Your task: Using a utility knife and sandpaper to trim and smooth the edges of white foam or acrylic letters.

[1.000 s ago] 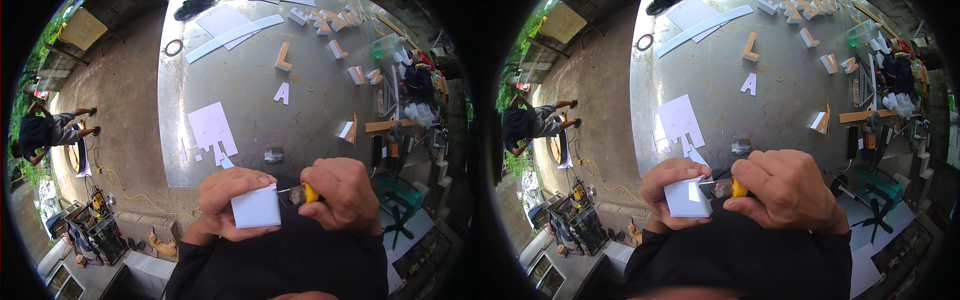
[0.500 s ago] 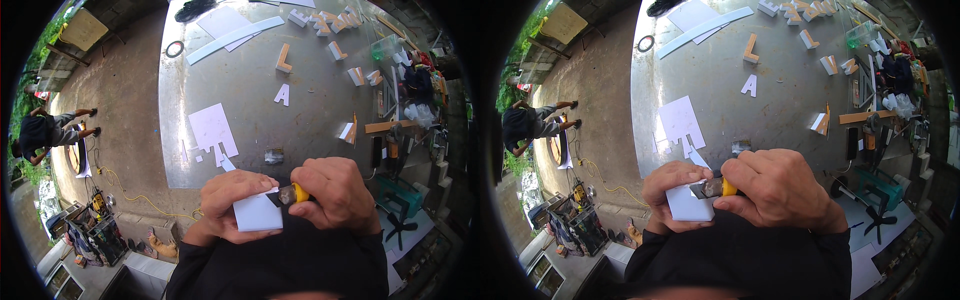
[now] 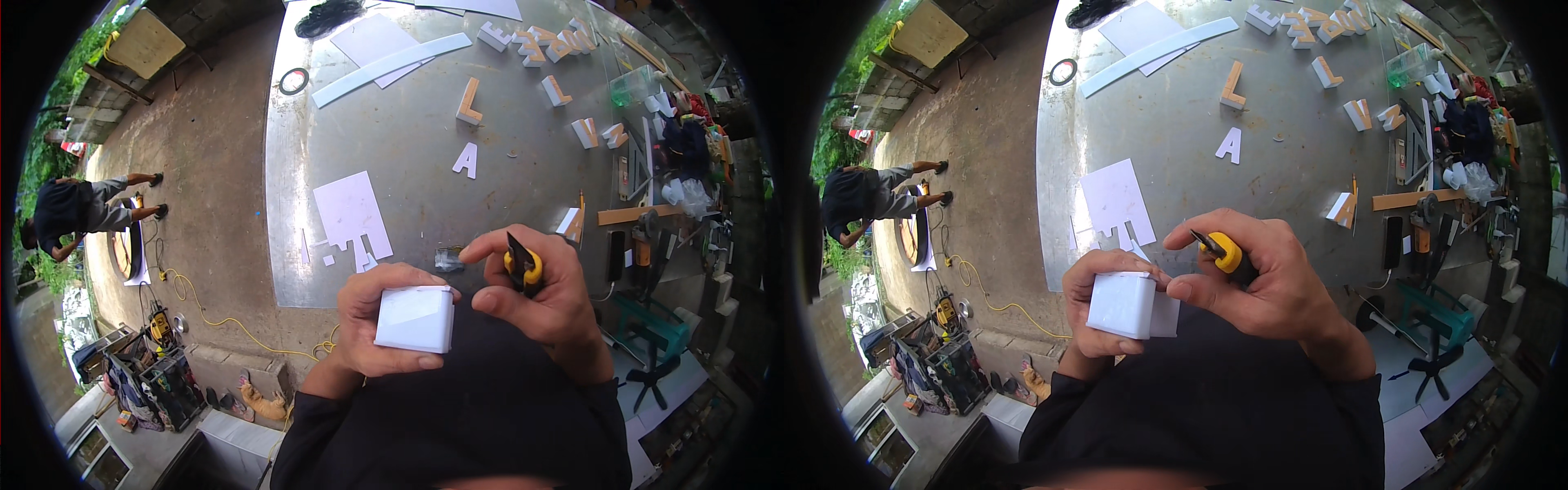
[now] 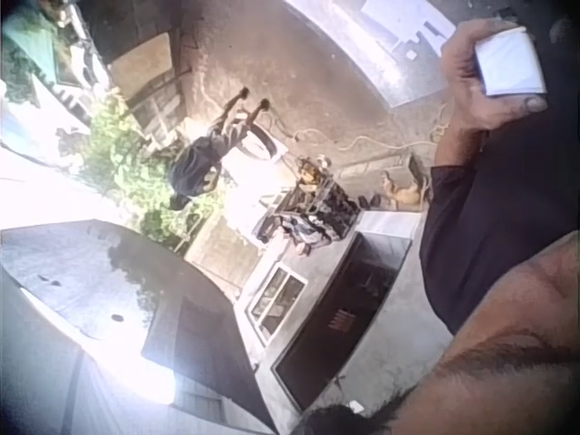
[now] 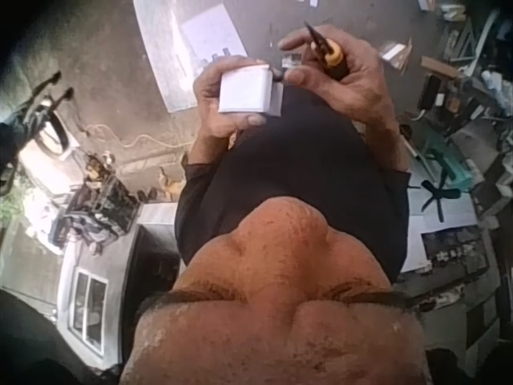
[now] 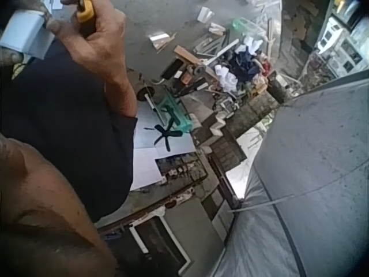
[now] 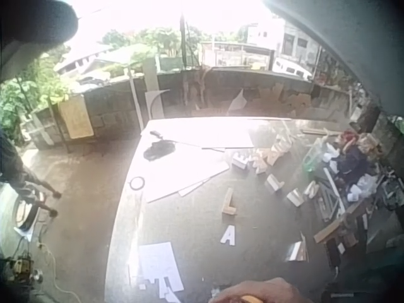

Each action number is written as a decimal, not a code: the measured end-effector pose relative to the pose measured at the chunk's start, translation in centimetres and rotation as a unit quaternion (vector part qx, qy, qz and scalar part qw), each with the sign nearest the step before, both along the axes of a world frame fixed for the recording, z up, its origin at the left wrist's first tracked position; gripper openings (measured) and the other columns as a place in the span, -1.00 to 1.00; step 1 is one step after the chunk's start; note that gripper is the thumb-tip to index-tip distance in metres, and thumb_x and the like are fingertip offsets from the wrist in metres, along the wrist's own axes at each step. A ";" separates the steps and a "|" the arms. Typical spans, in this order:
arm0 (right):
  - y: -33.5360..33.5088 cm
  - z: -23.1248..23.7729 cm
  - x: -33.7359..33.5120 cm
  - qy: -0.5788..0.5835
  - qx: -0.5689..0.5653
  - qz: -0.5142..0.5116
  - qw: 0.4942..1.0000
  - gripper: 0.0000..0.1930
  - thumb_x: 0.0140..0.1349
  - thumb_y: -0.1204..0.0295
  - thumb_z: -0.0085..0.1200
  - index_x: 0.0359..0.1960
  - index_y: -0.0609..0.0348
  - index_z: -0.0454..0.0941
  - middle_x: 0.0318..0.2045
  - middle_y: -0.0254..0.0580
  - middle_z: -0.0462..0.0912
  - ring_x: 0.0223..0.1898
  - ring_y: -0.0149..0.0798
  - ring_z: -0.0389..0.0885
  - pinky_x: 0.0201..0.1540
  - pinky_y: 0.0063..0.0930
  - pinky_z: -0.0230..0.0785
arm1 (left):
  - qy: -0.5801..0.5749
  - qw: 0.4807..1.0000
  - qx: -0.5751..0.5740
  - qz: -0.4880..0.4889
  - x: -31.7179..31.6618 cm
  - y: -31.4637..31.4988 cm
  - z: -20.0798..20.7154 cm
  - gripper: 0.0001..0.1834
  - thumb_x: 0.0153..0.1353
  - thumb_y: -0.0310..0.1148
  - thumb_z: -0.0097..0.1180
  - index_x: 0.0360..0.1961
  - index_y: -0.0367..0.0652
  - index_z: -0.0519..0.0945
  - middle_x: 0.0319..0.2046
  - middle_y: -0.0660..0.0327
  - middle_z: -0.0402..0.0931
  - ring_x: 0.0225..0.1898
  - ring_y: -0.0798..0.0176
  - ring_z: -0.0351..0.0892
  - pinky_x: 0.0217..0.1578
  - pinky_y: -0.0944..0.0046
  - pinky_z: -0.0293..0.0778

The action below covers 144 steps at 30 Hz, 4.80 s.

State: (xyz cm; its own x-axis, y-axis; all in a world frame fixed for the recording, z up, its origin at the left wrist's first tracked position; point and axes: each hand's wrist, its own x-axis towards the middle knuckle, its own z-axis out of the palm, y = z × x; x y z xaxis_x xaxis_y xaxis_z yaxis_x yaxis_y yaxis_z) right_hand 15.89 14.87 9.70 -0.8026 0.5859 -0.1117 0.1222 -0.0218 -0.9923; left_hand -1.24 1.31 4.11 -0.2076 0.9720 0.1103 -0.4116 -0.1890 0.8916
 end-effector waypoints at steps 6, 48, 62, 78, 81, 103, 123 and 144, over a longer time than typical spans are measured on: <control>-0.4 -0.2 -1.4 0.030 -0.087 0.010 0.996 -0.83 0.17 0.52 0.26 -0.24 0.34 0.62 -0.52 -0.36 0.58 -0.51 -0.61 0.43 -0.46 -0.66 0.20 | 0.034 0.999 -0.008 0.017 0.1 -0.5 -0.1 -0.33 -0.21 -0.36 0.56 -0.02 -0.33 0.54 -0.19 0.03 0.65 -0.26 0.28 0.65 -0.24 0.35 0.52; -0.7 -1.7 -1.0 -0.124 0.327 0.015 0.937 -0.65 0.28 0.08 0.10 -0.29 0.15 0.44 -0.53 -0.14 0.48 -0.54 -0.04 0.55 -0.50 -0.22 0.36 | 0.019 0.995 0.081 0.062 0.1 -1.1 -1.1 -0.18 -0.20 -0.30 0.56 0.10 -0.31 0.41 -0.09 -0.10 0.56 0.00 -0.01 0.61 0.01 0.06 0.53; -1.3 0.9 -0.7 -0.055 0.313 0.081 0.945 -0.57 0.30 0.00 0.06 -0.26 0.18 0.48 -0.58 -0.18 0.40 -0.61 -0.11 0.49 -0.53 -0.27 0.35 | 0.017 0.995 0.085 0.051 0.3 -0.7 -0.9 -0.24 -0.21 -0.33 0.55 0.06 -0.32 0.46 -0.11 -0.11 0.58 -0.03 -0.02 0.63 -0.02 0.06 0.55; -0.4 -1.2 -0.7 -0.154 0.309 0.028 0.938 -0.63 0.32 0.08 0.06 -0.30 0.17 0.46 -0.56 -0.13 0.46 -0.56 0.00 0.52 -0.51 -0.21 0.35 | 0.065 0.990 0.119 0.026 -0.2 -0.8 0.0 -0.26 -0.21 -0.34 0.55 0.03 -0.34 0.49 -0.11 -0.09 0.60 -0.05 0.02 0.64 -0.05 0.09 0.56; -0.3 -0.8 0.1 -0.154 0.261 -0.012 0.953 -0.64 0.33 0.10 0.06 -0.26 0.20 0.46 -0.53 -0.08 0.50 -0.53 0.04 0.54 -0.48 -0.22 0.36 | 0.019 0.995 0.084 0.052 -0.3 -0.9 -1.0 -0.25 -0.21 -0.33 0.55 0.05 -0.33 0.47 -0.12 -0.10 0.59 -0.04 0.02 0.64 -0.02 0.08 0.56; -0.7 -0.2 -0.4 0.016 0.262 0.045 0.964 -0.52 0.27 0.00 0.11 -0.17 0.24 0.44 -0.52 -0.11 0.47 -0.53 -0.05 0.52 -0.45 -0.26 0.37 | -0.407 0.913 -0.006 -0.018 1.0 -0.1 -1.5 -0.20 -0.07 0.01 0.48 0.12 -0.16 0.40 0.00 -0.01 0.47 0.05 -0.04 0.59 0.23 -0.11 0.38; 1.9 -2.6 0.6 -0.015 0.175 0.041 0.984 -0.46 0.35 -0.09 -0.06 -0.18 0.24 0.54 -0.51 -0.16 0.44 -0.55 -0.15 0.42 -0.47 -0.36 0.28 | -0.363 0.915 -0.144 -0.103 -0.2 1.3 -1.9 -0.43 0.03 -0.06 0.32 -0.08 -0.27 0.52 -0.30 0.13 0.54 -0.30 0.31 0.59 -0.28 0.36 0.52; 3.8 1.2 0.9 -0.129 0.424 0.204 0.873 -0.54 0.21 -0.06 0.13 -0.57 0.06 0.41 -0.69 -0.30 0.39 -0.63 -0.17 0.47 -0.55 -0.30 0.27 | -0.260 0.904 -0.270 -0.204 -1.6 2.8 1.5 -0.64 -0.06 -0.30 0.38 -0.25 -0.26 0.62 -0.38 0.23 0.59 -0.34 0.44 0.55 -0.25 0.43 0.41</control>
